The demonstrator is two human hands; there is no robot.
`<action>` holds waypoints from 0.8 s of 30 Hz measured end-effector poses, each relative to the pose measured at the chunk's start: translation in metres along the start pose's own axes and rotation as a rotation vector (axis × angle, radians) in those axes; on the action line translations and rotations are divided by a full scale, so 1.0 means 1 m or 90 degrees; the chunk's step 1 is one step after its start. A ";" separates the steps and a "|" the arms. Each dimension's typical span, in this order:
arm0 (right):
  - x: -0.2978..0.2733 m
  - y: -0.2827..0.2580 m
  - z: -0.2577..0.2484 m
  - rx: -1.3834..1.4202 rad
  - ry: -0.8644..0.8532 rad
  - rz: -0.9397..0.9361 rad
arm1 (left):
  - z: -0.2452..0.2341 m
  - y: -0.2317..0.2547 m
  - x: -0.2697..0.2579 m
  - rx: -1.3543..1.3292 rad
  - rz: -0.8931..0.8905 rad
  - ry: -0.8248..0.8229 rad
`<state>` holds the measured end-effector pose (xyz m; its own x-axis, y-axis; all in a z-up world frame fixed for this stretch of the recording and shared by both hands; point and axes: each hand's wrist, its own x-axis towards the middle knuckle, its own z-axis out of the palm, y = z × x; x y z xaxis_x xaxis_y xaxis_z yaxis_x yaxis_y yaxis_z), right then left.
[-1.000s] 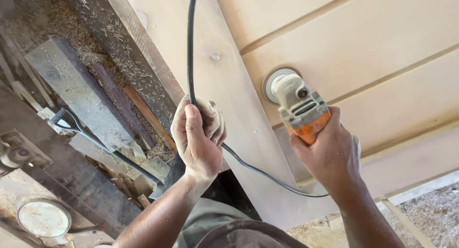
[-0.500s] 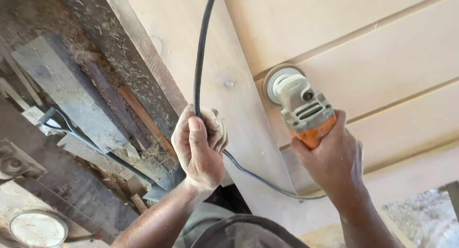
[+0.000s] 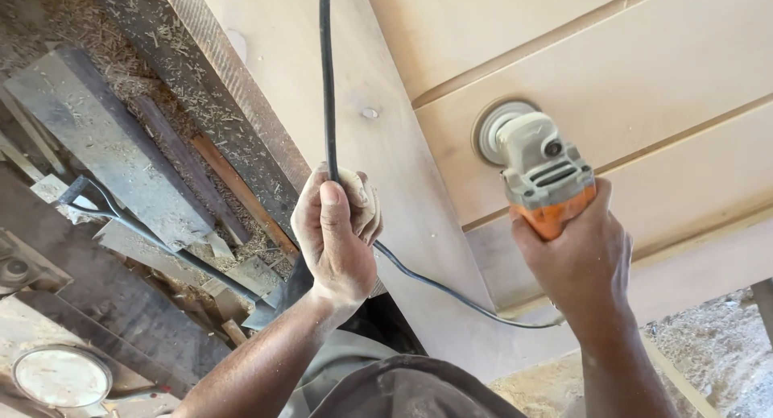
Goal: Sanding the surface of a wooden door using an electric power sander.
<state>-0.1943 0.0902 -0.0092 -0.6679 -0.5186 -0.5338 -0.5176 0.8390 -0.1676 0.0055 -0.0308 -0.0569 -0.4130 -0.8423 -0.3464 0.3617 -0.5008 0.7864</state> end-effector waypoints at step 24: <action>-0.010 -0.002 0.005 -0.066 -0.004 -0.056 | -0.007 -0.027 0.004 0.139 -0.136 0.068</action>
<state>-0.1844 0.0941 -0.0076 -0.6148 -0.5881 -0.5255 -0.6262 0.7690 -0.1280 -0.0005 -0.0214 -0.0831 -0.3664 -0.7448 -0.5577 0.0831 -0.6232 0.7777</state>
